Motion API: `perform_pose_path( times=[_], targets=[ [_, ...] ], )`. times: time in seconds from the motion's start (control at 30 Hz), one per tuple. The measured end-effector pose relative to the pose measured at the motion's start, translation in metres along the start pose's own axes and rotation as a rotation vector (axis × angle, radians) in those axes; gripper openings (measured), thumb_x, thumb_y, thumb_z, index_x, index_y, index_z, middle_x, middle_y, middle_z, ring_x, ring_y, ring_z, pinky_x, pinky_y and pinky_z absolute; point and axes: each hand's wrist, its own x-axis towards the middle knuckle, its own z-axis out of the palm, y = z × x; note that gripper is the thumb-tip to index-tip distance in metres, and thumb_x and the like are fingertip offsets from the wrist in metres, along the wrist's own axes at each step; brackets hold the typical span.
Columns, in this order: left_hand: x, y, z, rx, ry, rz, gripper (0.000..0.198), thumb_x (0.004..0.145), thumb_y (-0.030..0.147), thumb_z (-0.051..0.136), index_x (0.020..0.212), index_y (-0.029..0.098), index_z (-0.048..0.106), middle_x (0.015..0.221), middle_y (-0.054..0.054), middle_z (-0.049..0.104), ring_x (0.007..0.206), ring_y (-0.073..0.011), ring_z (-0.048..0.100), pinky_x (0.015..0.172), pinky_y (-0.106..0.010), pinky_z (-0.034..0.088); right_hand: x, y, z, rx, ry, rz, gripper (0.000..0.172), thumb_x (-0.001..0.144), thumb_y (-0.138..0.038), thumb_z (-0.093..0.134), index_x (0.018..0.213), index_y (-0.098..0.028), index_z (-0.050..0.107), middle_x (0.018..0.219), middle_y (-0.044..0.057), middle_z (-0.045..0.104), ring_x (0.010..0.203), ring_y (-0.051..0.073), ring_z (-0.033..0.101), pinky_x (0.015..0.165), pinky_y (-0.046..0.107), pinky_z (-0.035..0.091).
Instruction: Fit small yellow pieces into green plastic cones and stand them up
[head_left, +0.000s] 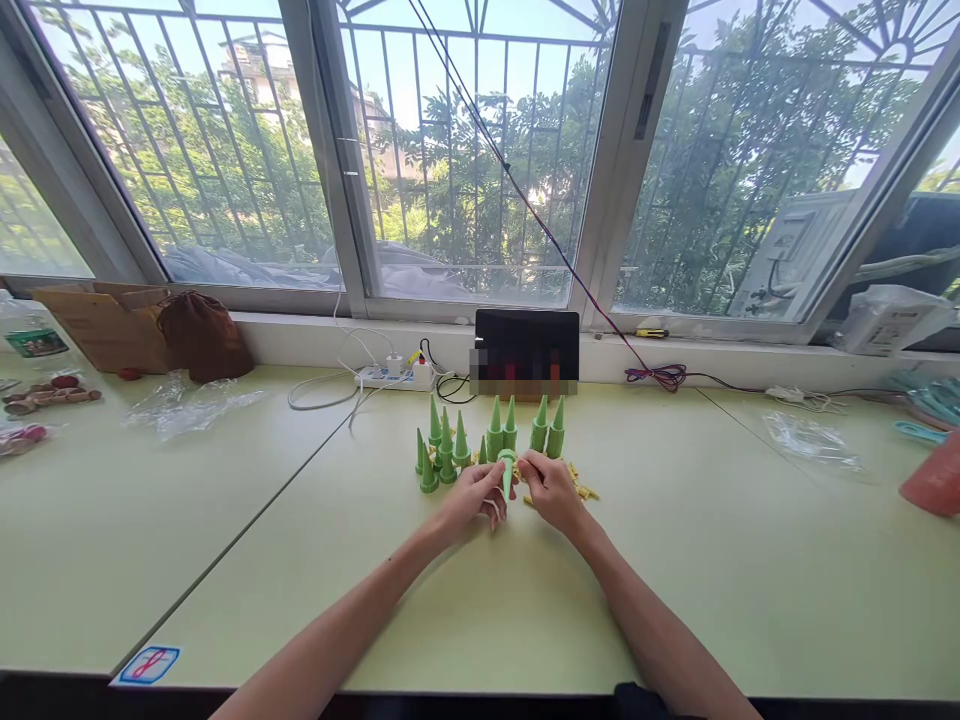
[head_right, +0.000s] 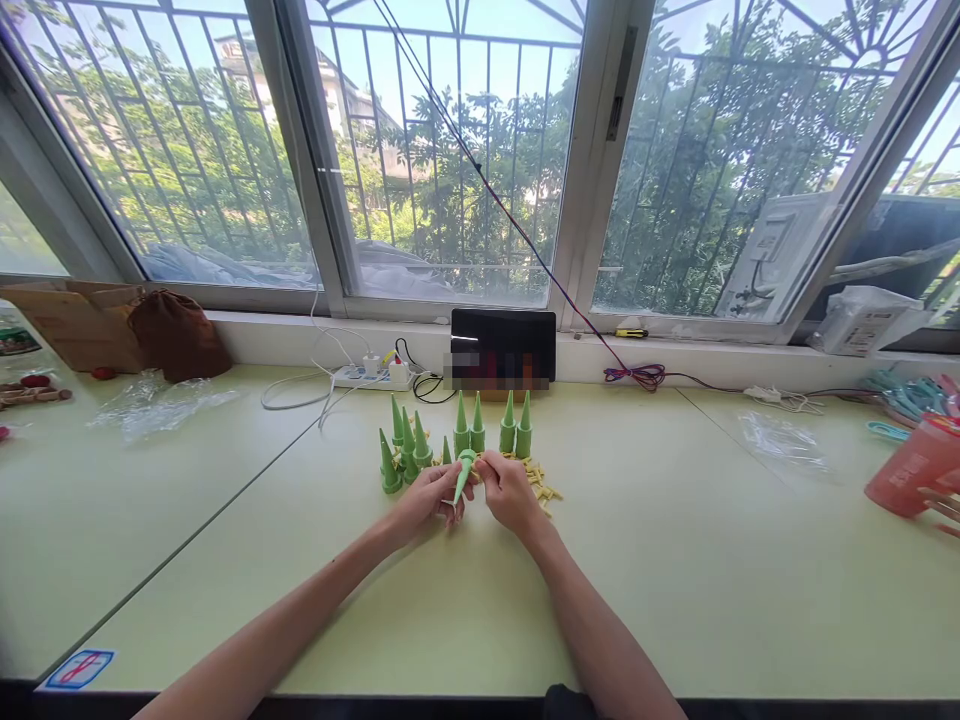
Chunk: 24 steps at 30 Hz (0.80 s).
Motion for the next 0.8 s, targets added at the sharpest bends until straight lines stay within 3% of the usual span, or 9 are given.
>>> perform_pose_path(
  times=[0.33,0.8],
  targets=[
    [-0.0004,0.0001,0.0,0.133,0.01,0.046,0.046,0.081,0.06,0.059,0.082,0.015,0.053,0.066,0.001,0.057,0.051,-0.0111,0.06,0.042,-0.02,0.043,0.0001,0.0007,0.0003,-0.006,0.014,0.01,0.037,0.095,-0.04,0.037,0.064,-0.02,0.034,0.055,-0.005,0.037,0.051,0.01,0.031,0.05,0.024,0.025],
    [0.0,-0.0028,0.0005,0.152,0.013,0.116,0.046,0.079,0.061,0.06,0.084,0.017,0.048,0.065,0.003,0.054,0.052,-0.0116,0.06,0.041,-0.02,0.045,-0.0001,-0.0007,0.001,-0.012,0.025,-0.002,0.038,0.095,-0.04,0.039,0.063,-0.02,0.04,0.056,-0.004,0.041,0.052,0.011,0.034,0.051,0.024,0.027]
  ],
)
